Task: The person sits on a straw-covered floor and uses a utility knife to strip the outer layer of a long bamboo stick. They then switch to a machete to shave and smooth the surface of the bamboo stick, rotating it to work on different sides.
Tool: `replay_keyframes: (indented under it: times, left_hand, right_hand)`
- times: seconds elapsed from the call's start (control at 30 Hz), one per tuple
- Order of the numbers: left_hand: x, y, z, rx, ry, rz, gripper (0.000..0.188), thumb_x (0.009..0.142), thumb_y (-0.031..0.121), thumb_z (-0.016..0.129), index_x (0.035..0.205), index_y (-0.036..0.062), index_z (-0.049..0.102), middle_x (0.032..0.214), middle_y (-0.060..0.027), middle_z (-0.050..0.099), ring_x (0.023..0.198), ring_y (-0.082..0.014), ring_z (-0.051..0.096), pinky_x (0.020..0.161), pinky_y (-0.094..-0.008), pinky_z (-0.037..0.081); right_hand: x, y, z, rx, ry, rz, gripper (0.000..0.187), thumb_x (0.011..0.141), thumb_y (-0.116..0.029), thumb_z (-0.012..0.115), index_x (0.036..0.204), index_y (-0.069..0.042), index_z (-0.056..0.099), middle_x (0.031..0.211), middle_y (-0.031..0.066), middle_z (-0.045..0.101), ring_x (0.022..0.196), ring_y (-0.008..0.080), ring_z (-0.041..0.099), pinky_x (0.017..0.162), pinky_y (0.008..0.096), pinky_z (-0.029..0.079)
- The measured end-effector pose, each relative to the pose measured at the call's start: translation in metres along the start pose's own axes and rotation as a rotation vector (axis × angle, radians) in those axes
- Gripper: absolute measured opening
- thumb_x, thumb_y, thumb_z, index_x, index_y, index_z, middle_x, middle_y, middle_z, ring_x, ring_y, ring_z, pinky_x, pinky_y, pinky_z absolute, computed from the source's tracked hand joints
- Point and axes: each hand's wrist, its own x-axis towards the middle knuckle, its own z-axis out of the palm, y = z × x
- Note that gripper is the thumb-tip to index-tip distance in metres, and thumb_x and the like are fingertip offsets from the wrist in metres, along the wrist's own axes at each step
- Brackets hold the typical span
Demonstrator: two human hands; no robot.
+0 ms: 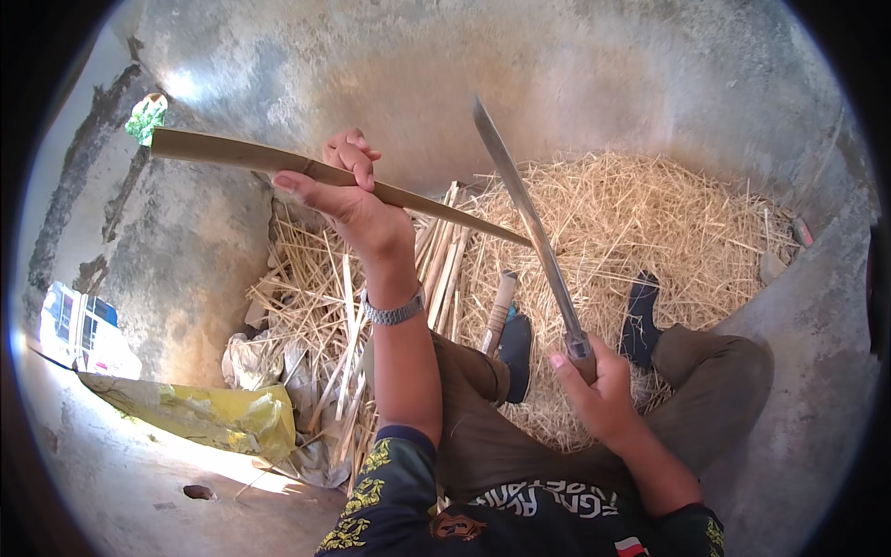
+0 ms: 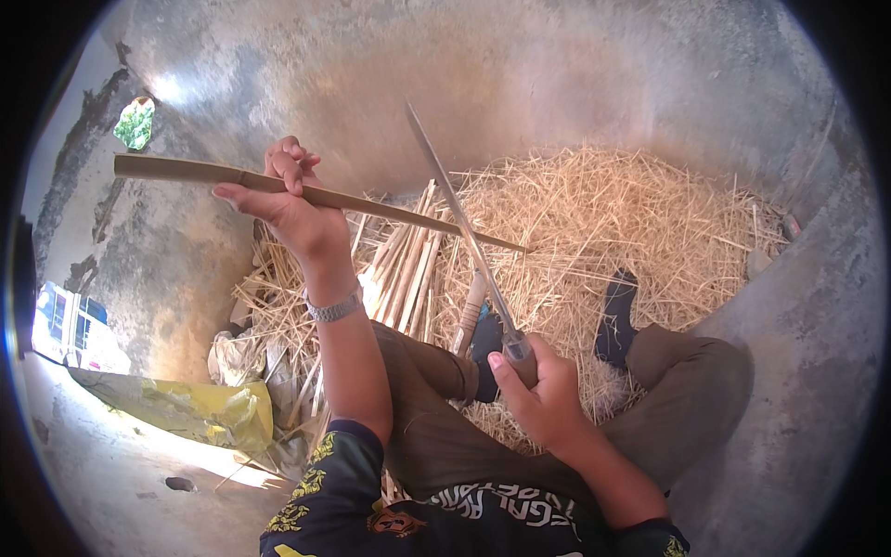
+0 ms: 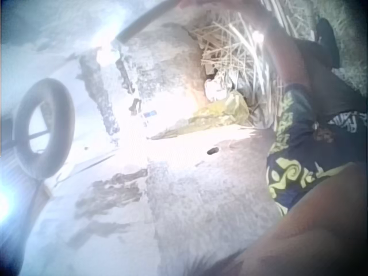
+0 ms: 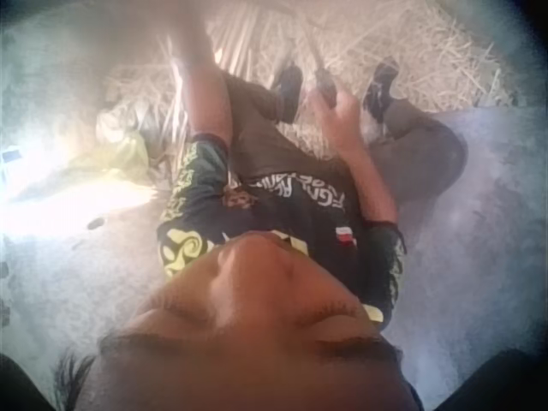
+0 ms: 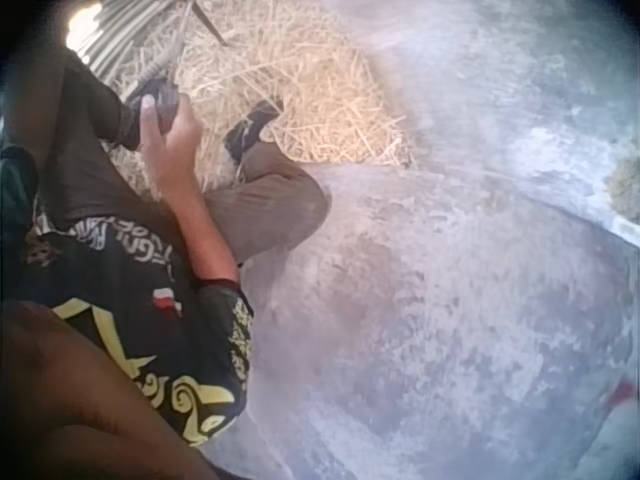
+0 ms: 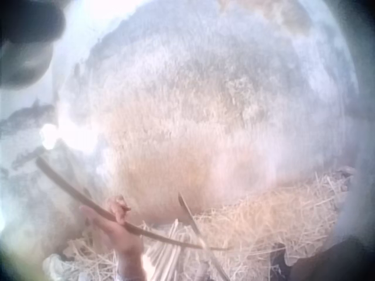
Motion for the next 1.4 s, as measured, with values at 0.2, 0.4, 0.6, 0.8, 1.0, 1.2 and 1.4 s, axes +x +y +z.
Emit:
replay_keyframes:
  times: [0.2,0.4,0.6,0.8,1.0,1.2,1.4]
  left_hand:
    - [-0.002,0.001,-0.002,-0.029,-0.004,-0.026,0.073,0.104,0.071,0.015,0.144,0.011,0.021,0.067,0.0015,0.036,0.084,-0.0157,0.044,0.093,-0.0316,0.039]
    - [0.002,0.002,-0.005,-0.027,0.004,-0.034,0.082,0.102,0.074,0.017,0.153,0.0093,0.014,0.067,0.0006,0.036,0.081,-0.0162,0.044,0.096,-0.033,0.038]
    - [-0.006,0.009,0.013,0.08,0.117,-0.038,0.085,0.101,0.075,0.019,0.145,0.0025,0.023,0.069,0.0002,0.037,0.081,-0.0156,0.044,0.1,-0.0347,0.038]
    - [-0.005,0.008,0.007,0.083,0.17,-0.013,0.075,0.102,0.073,0.019,0.125,0.0042,0.034,0.074,-0.0012,0.04,0.084,-0.0152,0.045,0.102,-0.0334,0.037]
    - [-0.007,0.008,0.012,0.096,0.166,-0.036,0.074,0.102,0.074,0.018,0.108,0.0041,0.04,0.073,-0.0008,0.039,0.084,-0.015,0.045,0.096,-0.0307,0.038]
    - [-0.003,0.002,0.0,0.004,0.076,-0.035,0.069,0.102,0.073,0.024,0.115,0.006,0.036,0.067,-0.0007,0.044,0.083,-0.0146,0.053,0.079,-0.0289,0.047]
    - [-0.007,0.007,0.011,0.034,0.105,0.02,0.069,0.102,0.073,0.025,0.108,0.0057,0.038,0.068,-0.0004,0.045,0.084,-0.0152,0.054,0.078,-0.0296,0.047]
  right_hand:
    - [0.003,-0.002,-0.001,-0.126,-0.088,0.034,0.025,0.095,-0.019,0.07,0.086,0.0,0.058,0.061,0.004,0.059,0.055,0.007,0.051,0.051,0.0305,0.041]
    - [-0.002,-0.015,-0.009,-0.202,-0.039,-0.129,0.027,0.096,-0.021,0.069,0.084,0.0,0.056,0.058,0.0051,0.058,0.053,0.0084,0.054,0.05,0.0313,0.041]
    - [0.002,-0.008,-0.005,-0.111,-0.072,-0.019,0.025,0.097,-0.021,0.068,0.087,0.0,0.059,0.062,0.0035,0.06,0.056,0.0067,0.052,0.052,0.0291,0.041]
    - [0.012,0.017,-0.007,0.003,-0.015,0.173,0.023,0.097,-0.022,0.069,0.091,-0.001,0.062,0.064,-0.0041,0.052,0.058,0.0031,0.043,0.052,0.026,0.037]
    - [-0.003,0.0,-0.004,0.132,-0.057,0.094,0.024,0.098,-0.024,0.068,0.092,-0.002,0.063,0.066,-0.007,0.052,0.06,0.002,0.043,0.053,0.0251,0.036]
    - [0.0,0.004,0.003,0.031,-0.126,0.104,0.018,0.098,-0.018,0.067,0.091,-0.003,0.058,0.059,-0.0053,0.05,0.046,0.0021,0.043,0.042,0.0238,0.037]
    - [-0.009,-0.014,0.004,-0.135,-0.025,-0.029,0.025,0.096,-0.022,0.068,0.09,0.001,0.061,0.061,0.0051,0.058,0.058,0.0057,0.054,0.052,0.0291,0.042]
